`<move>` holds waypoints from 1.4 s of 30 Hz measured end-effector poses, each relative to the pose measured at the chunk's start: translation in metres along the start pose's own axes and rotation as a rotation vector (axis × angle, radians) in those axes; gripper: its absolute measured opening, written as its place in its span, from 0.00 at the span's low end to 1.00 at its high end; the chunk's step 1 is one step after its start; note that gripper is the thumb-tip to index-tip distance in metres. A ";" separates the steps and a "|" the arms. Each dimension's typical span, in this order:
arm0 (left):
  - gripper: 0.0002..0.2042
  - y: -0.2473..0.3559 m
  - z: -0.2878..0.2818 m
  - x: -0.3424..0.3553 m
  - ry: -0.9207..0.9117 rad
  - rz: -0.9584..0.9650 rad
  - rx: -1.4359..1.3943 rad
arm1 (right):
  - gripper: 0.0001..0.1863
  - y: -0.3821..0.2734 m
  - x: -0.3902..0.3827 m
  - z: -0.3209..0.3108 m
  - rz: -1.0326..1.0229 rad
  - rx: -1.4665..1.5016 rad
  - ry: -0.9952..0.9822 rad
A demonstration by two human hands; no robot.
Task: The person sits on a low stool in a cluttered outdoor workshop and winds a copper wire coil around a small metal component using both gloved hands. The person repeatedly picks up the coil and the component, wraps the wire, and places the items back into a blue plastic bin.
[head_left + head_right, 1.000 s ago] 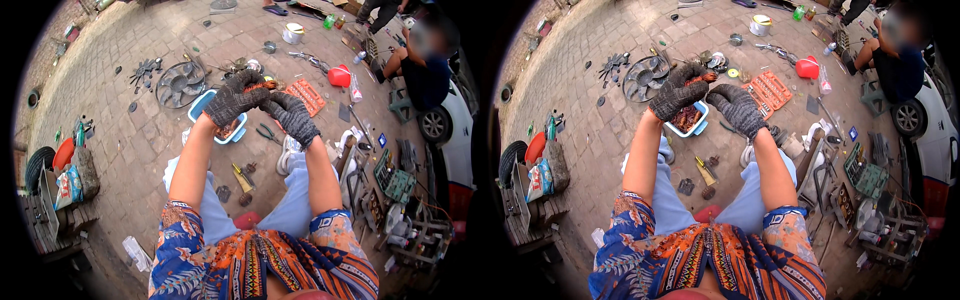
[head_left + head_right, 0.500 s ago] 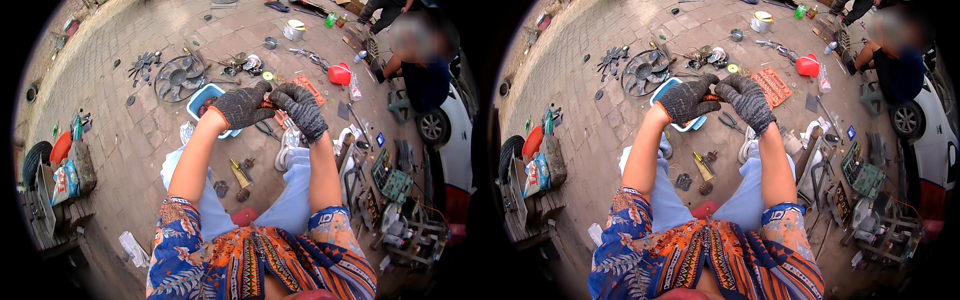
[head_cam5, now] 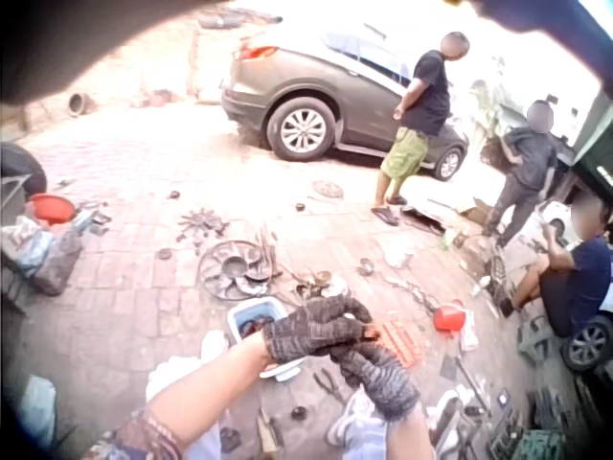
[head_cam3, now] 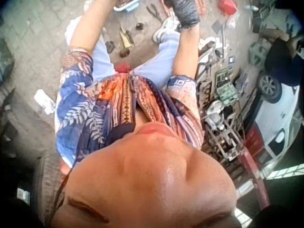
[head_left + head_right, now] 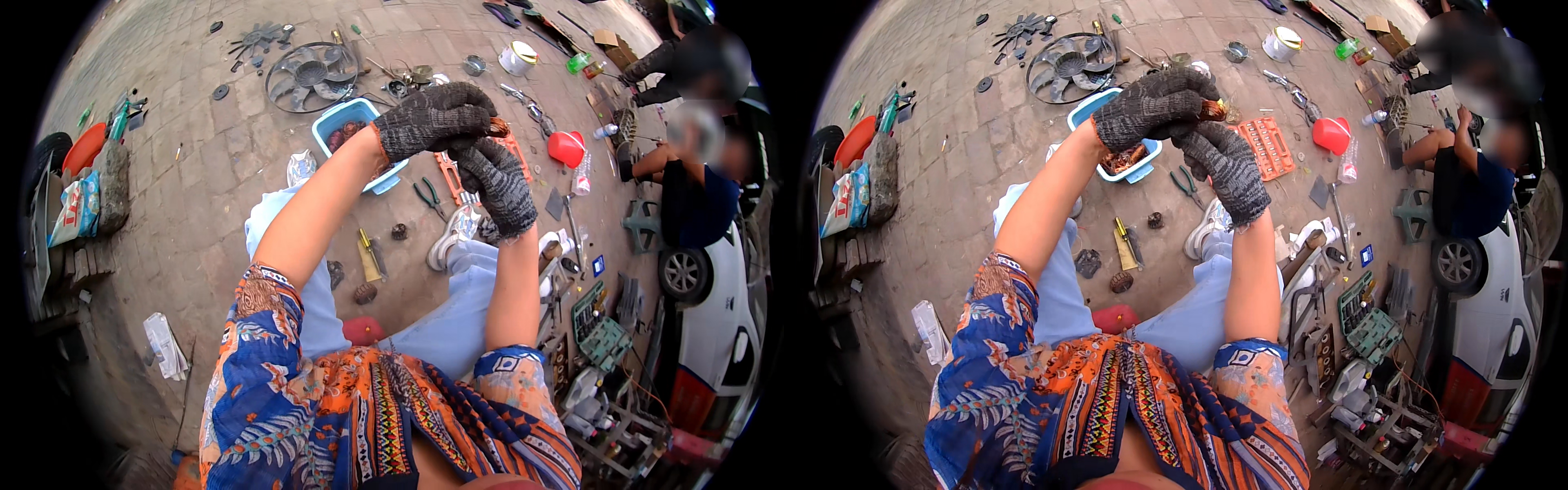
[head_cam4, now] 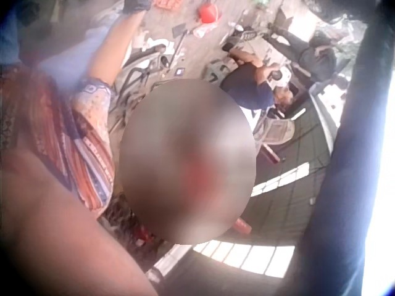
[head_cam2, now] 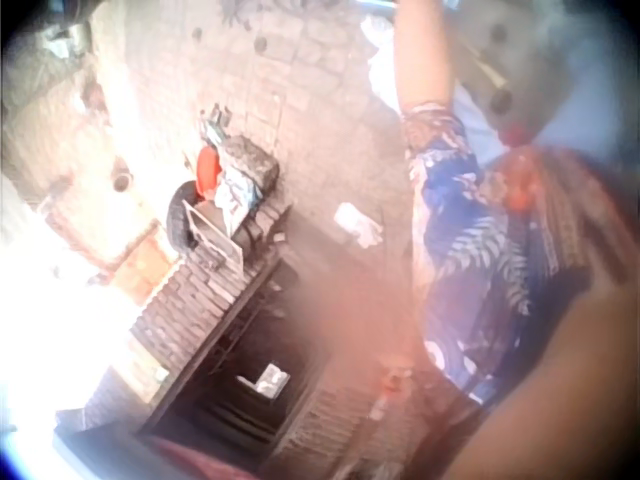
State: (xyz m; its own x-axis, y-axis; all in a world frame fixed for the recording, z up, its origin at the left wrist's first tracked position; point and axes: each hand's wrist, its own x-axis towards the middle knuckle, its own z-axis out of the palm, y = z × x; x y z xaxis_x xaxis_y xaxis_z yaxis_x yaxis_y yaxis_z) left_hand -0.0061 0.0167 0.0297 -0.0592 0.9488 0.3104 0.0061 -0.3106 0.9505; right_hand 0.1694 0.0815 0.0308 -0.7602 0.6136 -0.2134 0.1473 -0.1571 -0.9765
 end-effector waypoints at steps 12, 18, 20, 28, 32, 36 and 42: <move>0.22 -0.013 -0.006 -0.012 -0.320 -0.052 0.925 | 0.12 0.021 0.006 -0.026 -0.092 -0.093 -0.036; 0.22 0.021 -0.027 -0.005 -0.078 -0.242 0.596 | 0.13 0.010 0.005 -0.009 -0.096 0.228 -0.085; 0.22 0.008 -0.016 -0.003 0.036 -0.099 0.650 | 0.13 0.017 0.008 -0.011 -0.105 0.166 -0.150; 0.11 0.017 -0.008 -0.001 0.075 0.458 0.346 | 0.20 0.053 0.026 -0.025 -0.317 -0.296 -0.143; 0.12 0.039 -0.024 -0.014 -0.215 -0.060 0.132 | 0.14 0.045 0.029 -0.037 -0.203 -0.163 0.033; 0.18 0.029 -0.017 -0.017 -0.422 -0.149 0.466 | 0.09 0.027 0.024 -0.038 0.011 0.083 0.213; 0.24 -0.001 0.002 -0.013 -0.573 -0.231 0.684 | 0.09 0.020 0.018 -0.025 -0.205 -0.112 0.174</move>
State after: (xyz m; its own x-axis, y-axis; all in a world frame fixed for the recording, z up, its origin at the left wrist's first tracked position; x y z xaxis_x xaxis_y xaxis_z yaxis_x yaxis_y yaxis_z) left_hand -0.0031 0.0046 0.0248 0.3698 0.9235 -0.1023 0.6550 -0.1810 0.7337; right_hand 0.1746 0.1088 0.0066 -0.6627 0.7489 -0.0035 0.0784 0.0647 -0.9948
